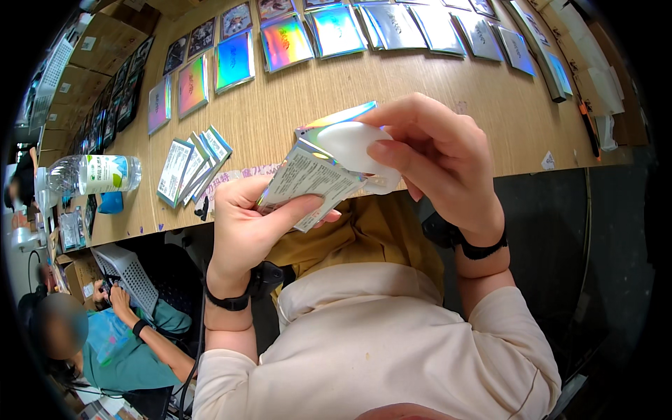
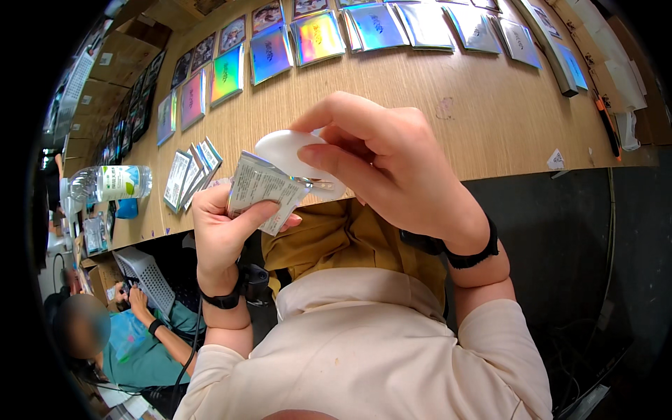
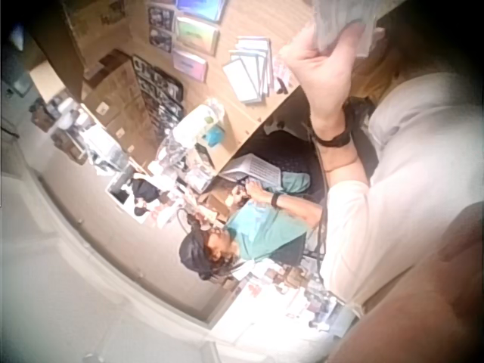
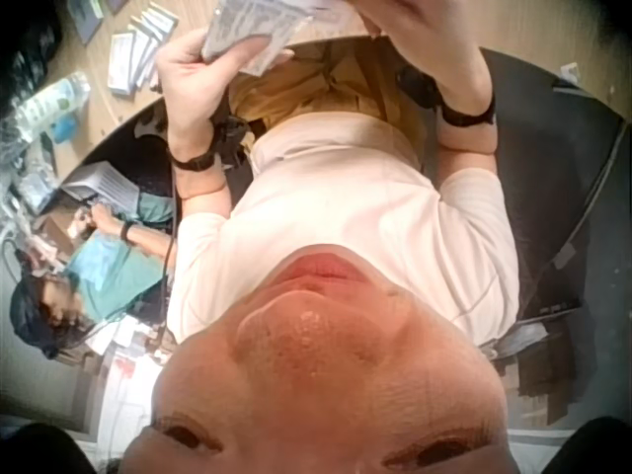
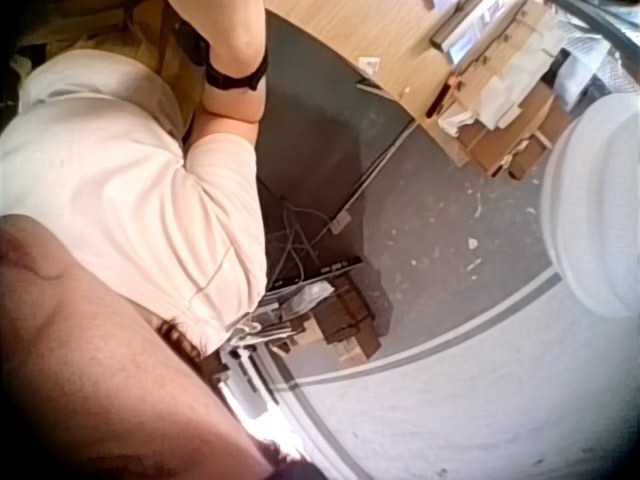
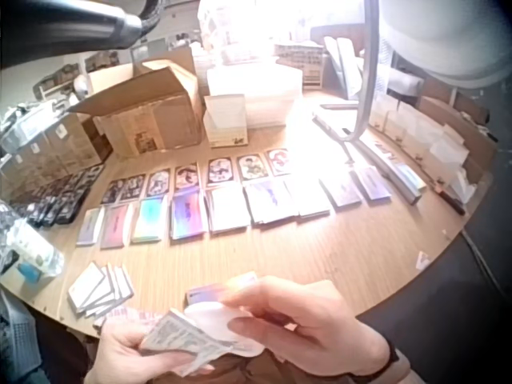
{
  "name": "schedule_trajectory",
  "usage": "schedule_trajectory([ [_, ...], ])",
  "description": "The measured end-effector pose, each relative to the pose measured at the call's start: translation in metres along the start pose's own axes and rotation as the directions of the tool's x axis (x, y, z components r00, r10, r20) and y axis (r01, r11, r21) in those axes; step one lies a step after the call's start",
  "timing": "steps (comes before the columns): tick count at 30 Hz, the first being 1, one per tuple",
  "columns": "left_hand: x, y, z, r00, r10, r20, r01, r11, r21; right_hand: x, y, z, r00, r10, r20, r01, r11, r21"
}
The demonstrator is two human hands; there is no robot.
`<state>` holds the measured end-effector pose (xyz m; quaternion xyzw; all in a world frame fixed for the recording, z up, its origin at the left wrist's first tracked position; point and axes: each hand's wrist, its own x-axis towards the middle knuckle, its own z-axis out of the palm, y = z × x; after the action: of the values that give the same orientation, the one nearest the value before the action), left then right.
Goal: The person places individual holographic trading cards into clear protective sleeves one by one. They pick up a card, slide it into a sleeve, and set the sleeved card aside on the table, repeating this process for multiple cards.
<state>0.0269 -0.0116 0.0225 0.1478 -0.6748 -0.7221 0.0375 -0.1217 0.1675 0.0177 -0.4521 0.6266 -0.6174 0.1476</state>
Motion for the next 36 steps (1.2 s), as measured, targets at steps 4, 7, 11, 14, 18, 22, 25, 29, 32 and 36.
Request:
schedule_trajectory([
  [4,0.001,-0.004,0.007,0.999,-0.035,0.029,0.036,0.998,-0.042,0.003,0.0,0.003,1.0,-0.022,-0.012,0.021,0.999,-0.033],
  [7,-0.002,-0.01,0.009,0.996,-0.045,0.078,0.046,0.999,-0.016,0.008,-0.003,0.003,0.999,-0.032,0.002,0.032,0.997,-0.063],
  [11,0.001,-0.008,0.01,0.997,-0.05,0.063,0.049,0.999,0.007,0.011,-0.007,0.003,0.998,0.059,0.003,-0.059,0.998,-0.002],
  [14,0.003,-0.005,0.011,0.996,-0.057,0.063,0.058,0.998,-0.009,0.012,-0.007,0.004,0.996,0.085,-0.028,-0.083,0.995,0.063],
  [18,0.001,-0.015,0.009,0.933,-0.035,0.359,-0.075,0.955,0.286,0.02,0.0,0.012,0.959,-0.003,-0.283,0.075,0.967,0.244],
  [22,-0.014,-0.014,-0.006,0.999,0.048,0.002,-0.048,0.996,-0.076,0.023,-0.002,-0.01,0.885,0.002,-0.466,0.102,0.975,0.198],
  [25,-0.022,-0.001,-0.047,0.942,0.203,-0.268,-0.237,0.966,-0.101,0.006,0.011,-0.031,0.865,0.029,-0.501,0.038,0.992,0.123],
  [29,-0.037,0.008,-0.125,0.803,0.378,-0.46,-0.404,0.914,0.045,-0.016,0.028,-0.045,0.861,0.107,-0.498,-0.071,0.993,0.09],
  [32,-0.047,0.002,-0.159,0.721,0.441,-0.534,-0.264,0.888,0.377,-0.024,0.035,-0.042,0.864,0.145,-0.482,-0.116,0.989,0.09],
  [36,-0.037,-0.002,-0.15,0.731,0.645,-0.224,-0.024,0.352,0.936,-0.024,0.039,-0.035,0.866,0.127,-0.484,-0.116,0.992,0.053],
])
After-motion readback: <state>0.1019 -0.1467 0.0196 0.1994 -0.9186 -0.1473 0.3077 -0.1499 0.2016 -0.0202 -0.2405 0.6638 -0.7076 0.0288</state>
